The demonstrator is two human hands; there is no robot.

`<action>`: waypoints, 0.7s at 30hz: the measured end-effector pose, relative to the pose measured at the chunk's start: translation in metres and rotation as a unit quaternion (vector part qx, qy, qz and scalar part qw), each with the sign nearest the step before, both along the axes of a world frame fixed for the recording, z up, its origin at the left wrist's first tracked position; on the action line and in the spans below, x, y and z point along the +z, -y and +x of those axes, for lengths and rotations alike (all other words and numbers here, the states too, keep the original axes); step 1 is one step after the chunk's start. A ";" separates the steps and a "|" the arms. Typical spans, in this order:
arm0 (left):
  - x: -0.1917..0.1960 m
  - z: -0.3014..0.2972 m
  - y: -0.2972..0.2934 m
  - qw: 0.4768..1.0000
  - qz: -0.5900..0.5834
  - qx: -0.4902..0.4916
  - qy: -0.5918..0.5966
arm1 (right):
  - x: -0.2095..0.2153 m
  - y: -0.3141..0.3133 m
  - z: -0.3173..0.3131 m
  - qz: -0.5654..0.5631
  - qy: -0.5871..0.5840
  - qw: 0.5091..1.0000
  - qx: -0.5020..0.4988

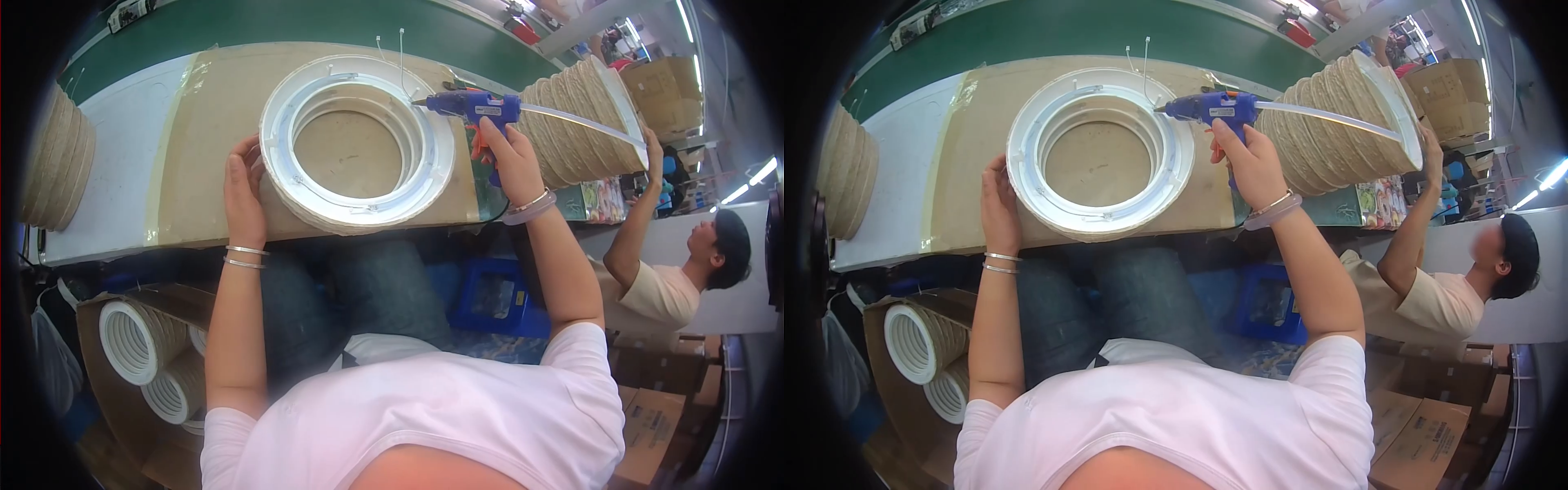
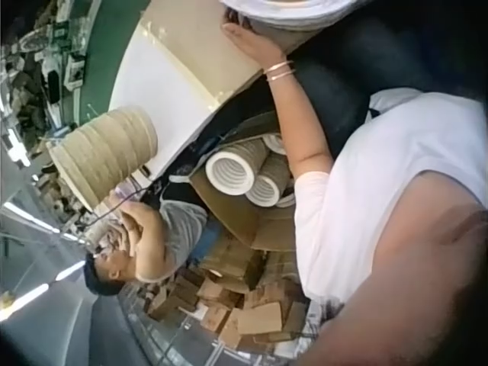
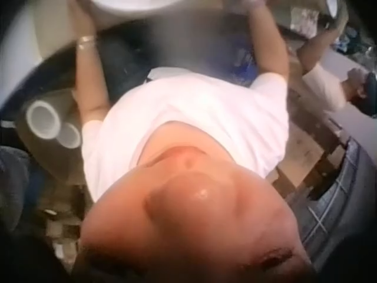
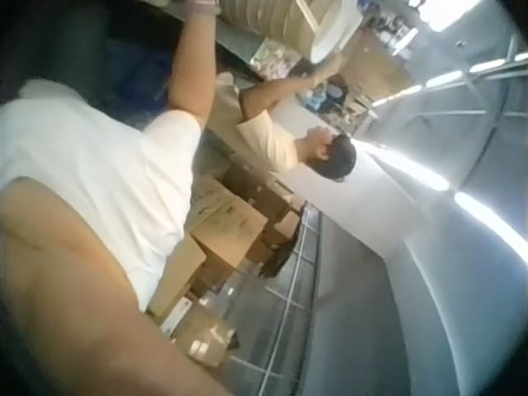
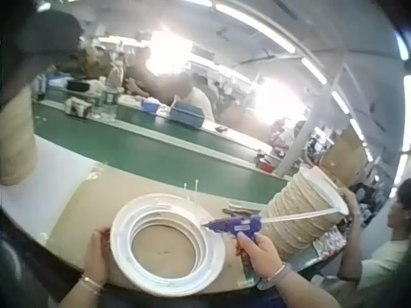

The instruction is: Assembling circular light fixtures by applying glue with a hot glue gun and stacking them.

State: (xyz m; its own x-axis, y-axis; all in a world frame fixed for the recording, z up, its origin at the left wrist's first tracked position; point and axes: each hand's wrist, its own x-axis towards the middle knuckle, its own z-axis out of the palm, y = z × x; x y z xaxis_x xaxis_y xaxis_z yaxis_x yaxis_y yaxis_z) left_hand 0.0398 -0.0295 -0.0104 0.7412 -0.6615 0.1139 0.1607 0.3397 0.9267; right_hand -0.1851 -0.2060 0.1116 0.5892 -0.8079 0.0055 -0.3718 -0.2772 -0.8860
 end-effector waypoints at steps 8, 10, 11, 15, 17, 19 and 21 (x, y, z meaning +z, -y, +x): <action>0.003 -0.002 0.000 1.000 0.001 0.017 0.007 | 0.002 -0.003 0.001 -0.016 -0.017 1.000 -0.008; 0.002 -0.001 0.001 1.000 -0.001 0.016 0.009 | 0.004 -0.003 0.001 -0.023 -0.026 0.999 -0.009; 0.002 -0.001 0.001 1.000 -0.002 0.014 0.012 | 0.004 -0.003 0.001 -0.023 -0.027 0.999 -0.009; 0.000 0.000 0.000 1.000 0.002 0.019 0.011 | 0.006 -0.002 0.000 -0.051 -0.037 0.998 -0.023; -0.001 0.000 0.000 1.000 0.003 0.021 0.012 | 0.007 -0.002 -0.001 -0.057 -0.039 0.997 -0.026; 0.000 -0.001 0.000 1.000 0.003 0.022 0.009 | 0.007 -0.001 -0.001 -0.055 -0.040 0.997 -0.031; 0.001 -0.001 0.000 1.000 0.004 0.023 0.007 | 0.007 -0.001 -0.002 -0.054 -0.045 0.997 -0.030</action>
State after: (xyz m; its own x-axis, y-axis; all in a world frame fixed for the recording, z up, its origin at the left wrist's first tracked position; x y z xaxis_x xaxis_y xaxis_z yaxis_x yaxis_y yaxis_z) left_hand 0.0389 -0.0296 -0.0093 0.7695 -0.6275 0.1188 0.1328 0.3391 0.9313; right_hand -0.1867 -0.2052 0.1184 0.5424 -0.8390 0.0440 -0.4667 -0.3444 -0.8146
